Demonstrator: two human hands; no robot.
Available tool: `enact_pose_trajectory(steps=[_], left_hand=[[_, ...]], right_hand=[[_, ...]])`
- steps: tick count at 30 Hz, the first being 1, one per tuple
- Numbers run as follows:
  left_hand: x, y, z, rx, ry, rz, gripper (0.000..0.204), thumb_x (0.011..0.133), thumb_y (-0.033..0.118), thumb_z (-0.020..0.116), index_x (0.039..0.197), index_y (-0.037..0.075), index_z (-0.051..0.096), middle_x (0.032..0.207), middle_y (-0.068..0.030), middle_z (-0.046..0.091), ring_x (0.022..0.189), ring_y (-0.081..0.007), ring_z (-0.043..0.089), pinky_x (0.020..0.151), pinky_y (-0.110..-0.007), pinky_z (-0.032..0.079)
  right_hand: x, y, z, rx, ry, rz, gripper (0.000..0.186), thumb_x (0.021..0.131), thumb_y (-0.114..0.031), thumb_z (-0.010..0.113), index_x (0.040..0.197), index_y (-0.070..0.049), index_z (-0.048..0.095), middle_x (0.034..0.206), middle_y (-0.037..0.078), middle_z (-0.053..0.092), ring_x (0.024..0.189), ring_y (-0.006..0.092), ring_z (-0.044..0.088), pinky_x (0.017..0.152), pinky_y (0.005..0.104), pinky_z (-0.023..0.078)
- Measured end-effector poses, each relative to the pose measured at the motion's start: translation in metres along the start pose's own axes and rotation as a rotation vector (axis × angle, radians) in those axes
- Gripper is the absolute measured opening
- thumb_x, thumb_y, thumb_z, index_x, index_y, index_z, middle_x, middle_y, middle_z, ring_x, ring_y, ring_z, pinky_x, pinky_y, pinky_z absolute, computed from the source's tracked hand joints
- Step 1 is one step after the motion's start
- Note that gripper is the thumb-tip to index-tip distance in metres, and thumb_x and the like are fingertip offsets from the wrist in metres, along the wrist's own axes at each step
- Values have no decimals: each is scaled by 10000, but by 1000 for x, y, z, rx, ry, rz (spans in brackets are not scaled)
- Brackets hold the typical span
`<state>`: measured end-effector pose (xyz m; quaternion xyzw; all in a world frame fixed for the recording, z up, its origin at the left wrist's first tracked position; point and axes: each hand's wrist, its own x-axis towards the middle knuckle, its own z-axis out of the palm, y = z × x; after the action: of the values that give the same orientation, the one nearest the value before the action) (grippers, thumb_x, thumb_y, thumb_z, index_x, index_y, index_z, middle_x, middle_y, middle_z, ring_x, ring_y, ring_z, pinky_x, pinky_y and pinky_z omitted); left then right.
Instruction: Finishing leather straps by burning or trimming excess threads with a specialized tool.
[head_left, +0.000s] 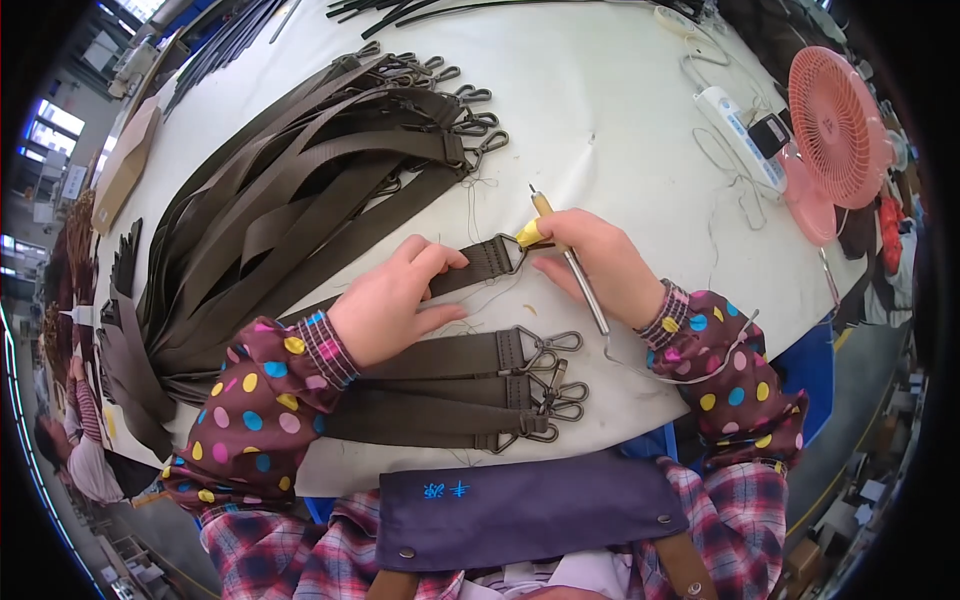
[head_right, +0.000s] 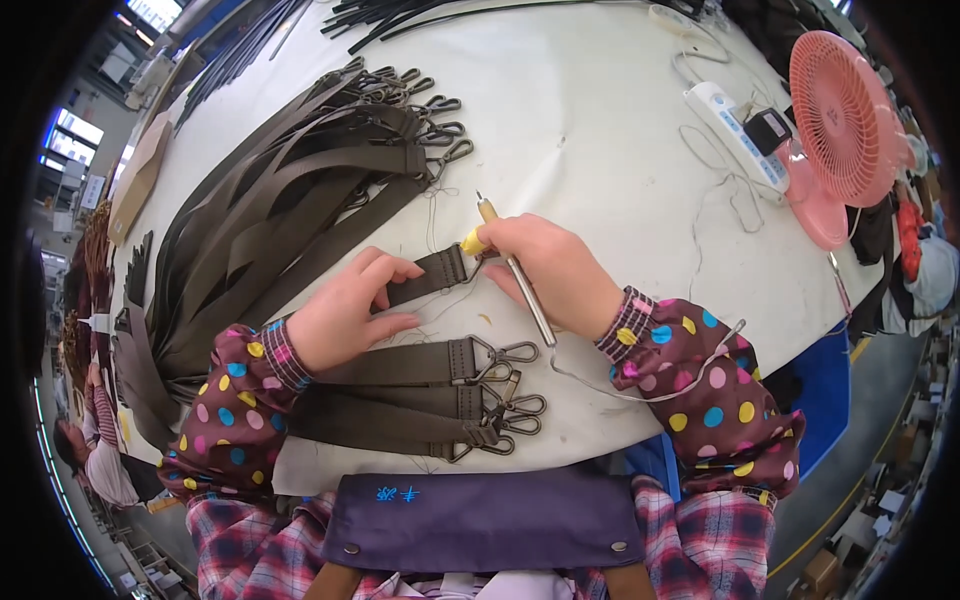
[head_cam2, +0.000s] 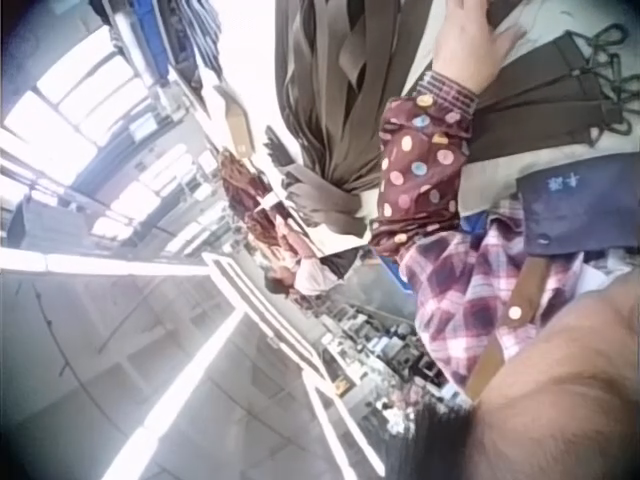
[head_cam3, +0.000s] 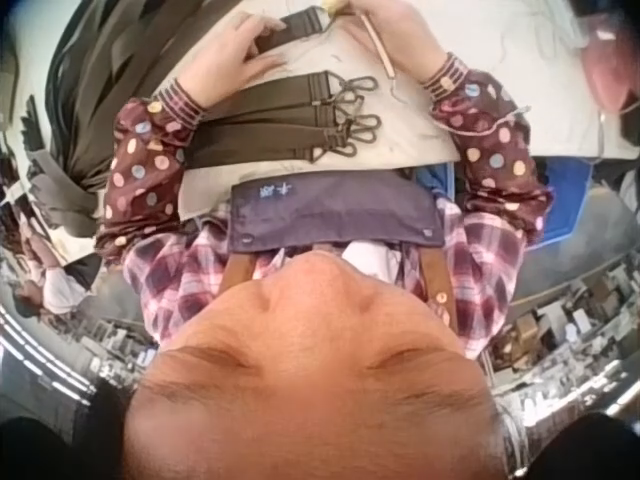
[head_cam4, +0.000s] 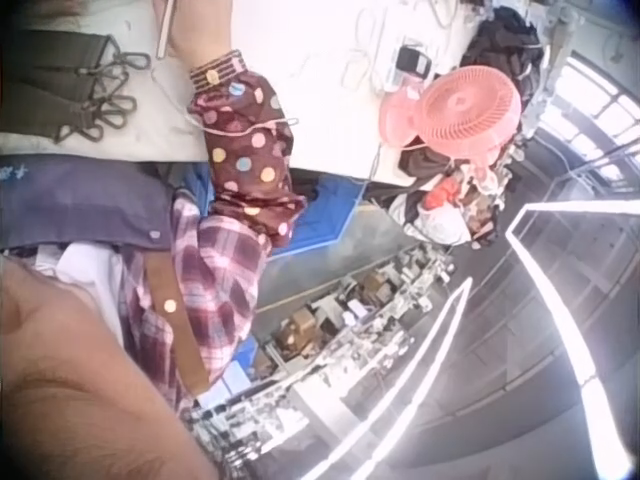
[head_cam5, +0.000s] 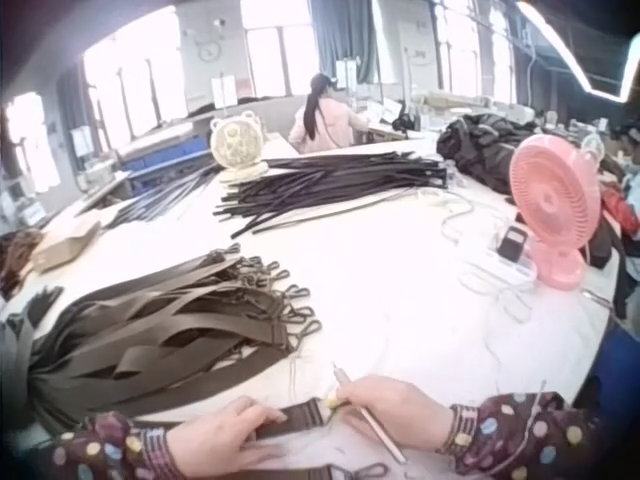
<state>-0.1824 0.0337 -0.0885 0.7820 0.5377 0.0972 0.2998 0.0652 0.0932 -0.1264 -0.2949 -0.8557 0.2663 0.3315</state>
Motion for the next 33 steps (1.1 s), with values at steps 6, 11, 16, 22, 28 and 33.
enact_pose_trajectory(steps=[6, 11, 16, 22, 28, 33], left_hand=[[18, 11, -13, 51, -117, 65, 405, 796, 288, 694, 1081, 70, 507, 998, -94, 541, 847, -247, 612, 708, -348, 504], [27, 9, 25, 111, 155, 177, 308, 743, 242, 745, 924, 88, 548, 858, -43, 542, 696, -201, 579, 620, -314, 479], [27, 11, 30, 18, 210, 150, 196, 756, 155, 719, 851, 83, 563, 803, -37, 536, 649, -186, 565, 584, -297, 463], [28, 2, 17, -411, 28, -6, 108, 823, 83, 656, 856, 22, 573, 684, -57, 554, 596, -144, 538, 560, -274, 444], [27, -1, 17, -403, 26, 56, 90, 852, 68, 633, 894, 24, 566, 710, -6, 560, 591, -40, 477, 515, -196, 396], [26, -2, 17, -402, 52, 86, 85, 857, 70, 626, 893, 24, 563, 714, -7, 565, 595, -45, 482, 520, -199, 399]], right_hand=[[-4, 2, 1, 3, -41, 6, 253, 765, -18, 643, 1008, -36, 572, 902, 139, 620, 853, 317, 591, 725, 375, 491], [-7, 0, 3, 26, -24, 6, 216, 784, 0, 645, 995, -24, 607, 862, 124, 620, 776, 267, 605, 704, 326, 499], [-8, 2, 4, 190, 2, 113, 159, 880, -51, 583, 1028, 2, 605, 860, 92, 634, 774, 186, 618, 703, 304, 502], [5, -14, 5, 572, 41, 192, 175, 930, -113, 547, 1044, 12, 590, 806, 17, 607, 714, 54, 551, 632, 210, 450], [5, -13, 20, 588, 23, 387, 175, 884, -160, 607, 916, -18, 510, 722, 45, 623, 600, 59, 558, 535, 213, 440], [4, -12, 20, 544, 21, 403, 182, 867, -141, 605, 897, -24, 470, 720, 67, 630, 596, 80, 574, 534, 228, 445]])
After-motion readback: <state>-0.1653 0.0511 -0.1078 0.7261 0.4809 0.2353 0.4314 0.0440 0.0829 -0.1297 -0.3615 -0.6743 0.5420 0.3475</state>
